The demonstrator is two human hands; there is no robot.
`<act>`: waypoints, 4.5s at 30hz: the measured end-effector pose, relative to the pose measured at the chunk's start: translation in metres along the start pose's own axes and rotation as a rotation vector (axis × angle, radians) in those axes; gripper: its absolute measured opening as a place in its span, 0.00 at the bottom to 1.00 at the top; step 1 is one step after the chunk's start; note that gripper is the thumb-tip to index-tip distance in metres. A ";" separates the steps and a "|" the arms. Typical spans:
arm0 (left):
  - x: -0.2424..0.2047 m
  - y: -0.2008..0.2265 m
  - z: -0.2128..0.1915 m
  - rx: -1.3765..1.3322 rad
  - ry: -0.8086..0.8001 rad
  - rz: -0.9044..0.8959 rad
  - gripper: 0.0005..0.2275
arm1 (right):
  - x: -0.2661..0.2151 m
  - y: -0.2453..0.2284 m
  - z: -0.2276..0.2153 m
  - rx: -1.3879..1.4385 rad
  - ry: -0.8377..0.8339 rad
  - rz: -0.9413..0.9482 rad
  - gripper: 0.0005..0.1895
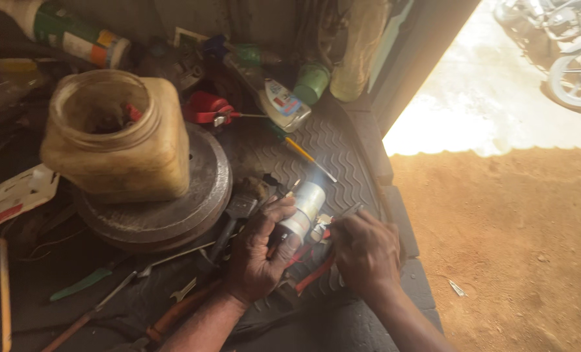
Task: The person manipulates a cylindrical fuel pump component on a workbench using pliers and a screwdriver, removing and attaching small metal clips and wires.
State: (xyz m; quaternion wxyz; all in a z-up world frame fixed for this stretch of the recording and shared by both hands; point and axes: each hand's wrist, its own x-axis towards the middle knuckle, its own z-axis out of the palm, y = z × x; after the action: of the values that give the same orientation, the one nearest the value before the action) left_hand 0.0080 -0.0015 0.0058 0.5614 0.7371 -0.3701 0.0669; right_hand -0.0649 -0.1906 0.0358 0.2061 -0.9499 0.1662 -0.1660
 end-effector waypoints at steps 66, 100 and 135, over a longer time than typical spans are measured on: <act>-0.066 0.094 0.008 0.608 0.015 -0.029 0.14 | -0.061 0.025 -0.023 0.303 0.007 -0.660 0.11; -0.054 0.100 -0.022 -0.788 0.334 -0.868 0.08 | -0.076 -0.039 -0.009 1.258 -0.430 0.356 0.16; 0.010 0.005 0.006 -0.067 0.136 -0.303 0.26 | -0.007 0.017 -0.013 0.263 0.177 -0.263 0.10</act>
State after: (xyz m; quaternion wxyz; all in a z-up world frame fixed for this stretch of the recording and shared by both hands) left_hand 0.0101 -0.0126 0.0130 0.6131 0.7592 -0.2179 0.0188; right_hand -0.0805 -0.2066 0.0381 0.2893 -0.9102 0.0351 -0.2944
